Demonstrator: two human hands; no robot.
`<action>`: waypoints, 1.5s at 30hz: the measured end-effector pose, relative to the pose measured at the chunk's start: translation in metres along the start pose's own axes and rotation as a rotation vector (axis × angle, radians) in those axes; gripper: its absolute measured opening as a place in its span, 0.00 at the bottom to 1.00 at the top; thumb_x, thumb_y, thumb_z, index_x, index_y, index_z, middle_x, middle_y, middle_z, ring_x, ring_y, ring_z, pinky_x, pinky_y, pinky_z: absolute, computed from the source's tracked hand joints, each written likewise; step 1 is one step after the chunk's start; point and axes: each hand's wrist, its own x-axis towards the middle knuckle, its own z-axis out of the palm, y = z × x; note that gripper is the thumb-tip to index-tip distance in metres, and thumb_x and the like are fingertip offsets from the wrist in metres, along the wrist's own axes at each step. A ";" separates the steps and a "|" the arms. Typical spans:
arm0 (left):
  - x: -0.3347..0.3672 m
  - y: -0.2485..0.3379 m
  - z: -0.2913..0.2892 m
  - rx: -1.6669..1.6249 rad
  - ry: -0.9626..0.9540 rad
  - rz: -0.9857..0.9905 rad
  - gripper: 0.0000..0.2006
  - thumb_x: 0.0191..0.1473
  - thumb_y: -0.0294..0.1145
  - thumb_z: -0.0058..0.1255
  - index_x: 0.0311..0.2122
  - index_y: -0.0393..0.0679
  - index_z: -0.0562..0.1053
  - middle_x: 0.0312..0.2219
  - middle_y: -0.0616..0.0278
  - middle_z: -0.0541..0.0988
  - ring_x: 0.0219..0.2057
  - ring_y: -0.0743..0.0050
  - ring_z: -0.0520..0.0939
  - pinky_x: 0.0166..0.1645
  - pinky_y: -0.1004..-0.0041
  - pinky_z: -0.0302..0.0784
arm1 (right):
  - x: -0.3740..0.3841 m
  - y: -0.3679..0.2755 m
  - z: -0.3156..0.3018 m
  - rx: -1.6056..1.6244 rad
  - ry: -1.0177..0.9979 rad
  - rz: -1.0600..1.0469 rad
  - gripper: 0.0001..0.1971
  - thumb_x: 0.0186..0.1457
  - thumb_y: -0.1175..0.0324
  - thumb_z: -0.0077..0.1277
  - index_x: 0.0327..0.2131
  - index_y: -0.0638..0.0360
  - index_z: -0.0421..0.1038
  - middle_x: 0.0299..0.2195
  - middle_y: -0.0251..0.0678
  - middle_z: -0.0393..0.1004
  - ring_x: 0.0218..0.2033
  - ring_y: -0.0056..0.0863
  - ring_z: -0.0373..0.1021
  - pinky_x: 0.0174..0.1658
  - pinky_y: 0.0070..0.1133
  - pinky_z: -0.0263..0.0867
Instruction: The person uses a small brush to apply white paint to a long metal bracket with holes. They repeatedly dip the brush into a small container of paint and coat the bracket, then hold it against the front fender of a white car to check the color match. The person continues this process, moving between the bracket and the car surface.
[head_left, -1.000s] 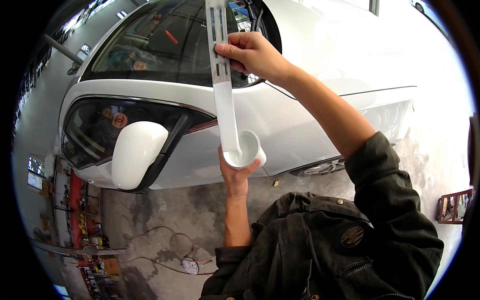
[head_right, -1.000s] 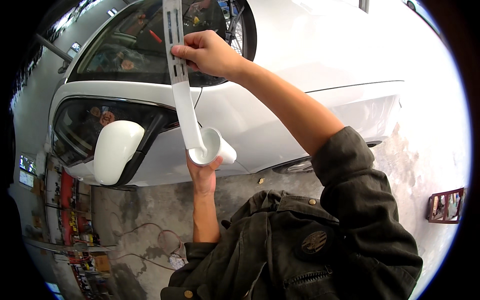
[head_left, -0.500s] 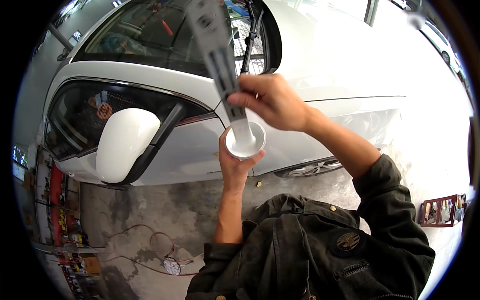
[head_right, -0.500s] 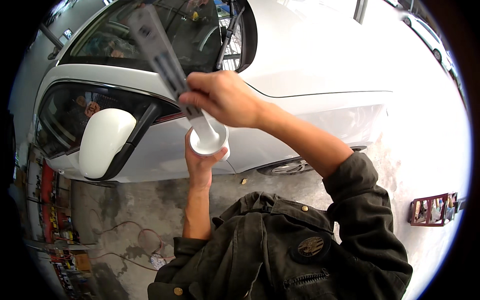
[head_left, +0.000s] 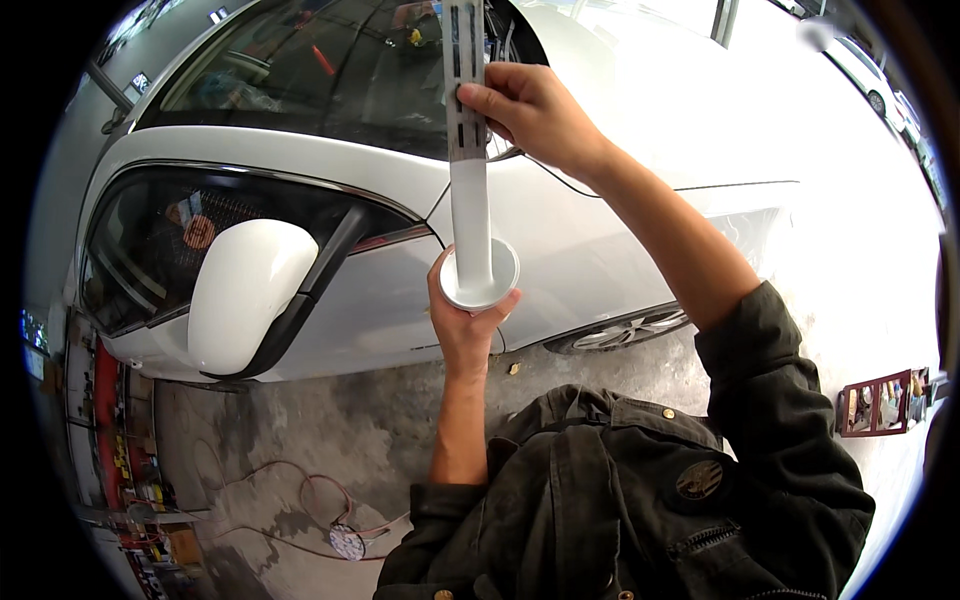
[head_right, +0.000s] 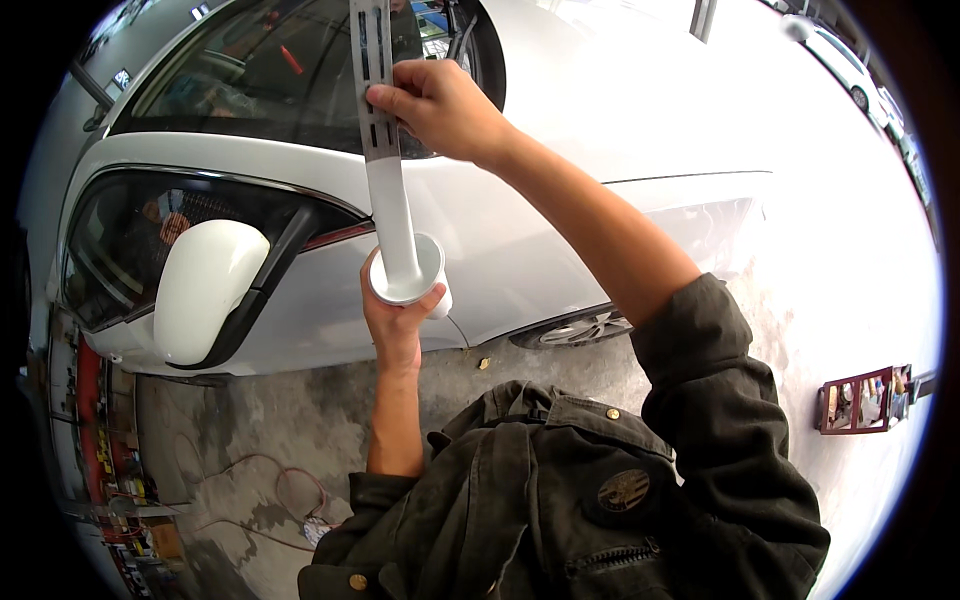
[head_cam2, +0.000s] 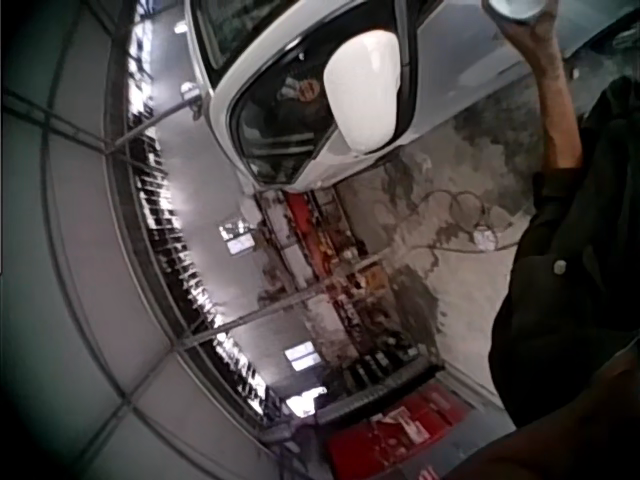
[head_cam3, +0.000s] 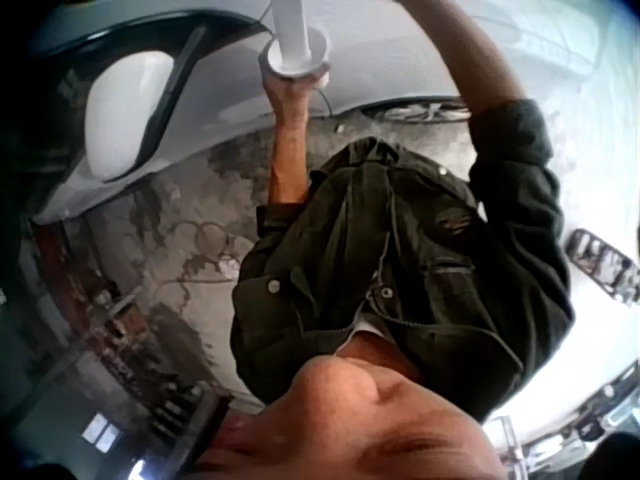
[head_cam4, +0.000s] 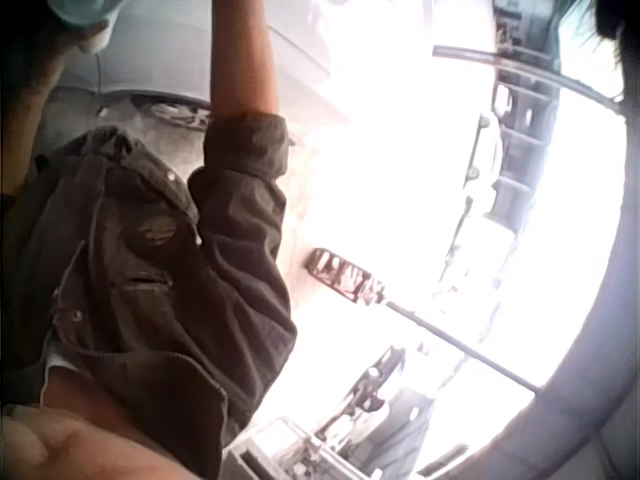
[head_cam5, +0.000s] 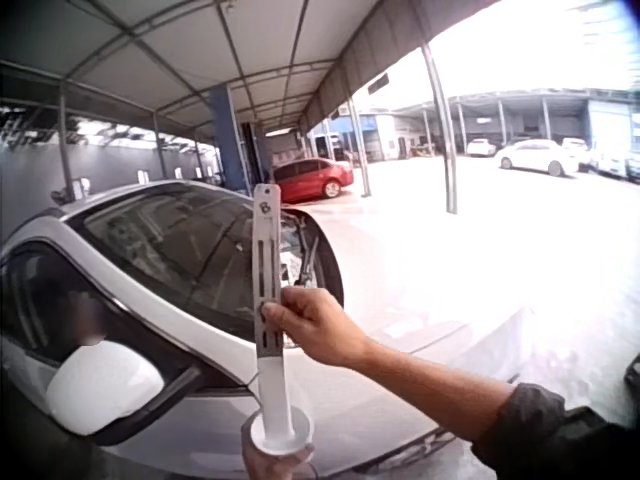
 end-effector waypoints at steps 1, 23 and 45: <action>0.000 0.003 0.002 -0.022 0.003 -0.008 0.40 0.39 0.21 0.69 0.58 0.39 0.61 0.48 0.58 0.72 0.48 0.71 0.76 0.53 0.70 0.75 | 0.004 -0.001 -0.001 0.021 0.013 -0.007 0.15 0.66 0.59 0.49 0.34 0.63 0.75 0.19 0.22 0.62 0.20 0.09 0.54 0.23 0.13 0.51; -0.003 0.022 -0.002 -0.083 0.024 -0.053 0.43 0.37 0.22 0.69 0.61 0.43 0.60 0.50 0.62 0.70 0.53 0.68 0.72 0.61 0.64 0.66 | 0.039 0.012 0.000 0.330 0.053 0.128 0.16 0.63 0.58 0.53 0.32 0.63 0.76 0.19 0.26 0.66 0.20 0.13 0.58 0.25 0.16 0.53; -0.018 -0.005 0.060 0.079 -0.127 -0.046 0.43 0.36 0.27 0.72 0.59 0.38 0.60 0.52 0.56 0.70 0.53 0.69 0.72 0.58 0.68 0.70 | -0.094 0.003 -0.053 -0.269 -0.280 -0.279 0.10 0.57 0.66 0.57 0.30 0.63 0.73 0.23 0.40 0.75 0.24 0.38 0.75 0.28 0.30 0.67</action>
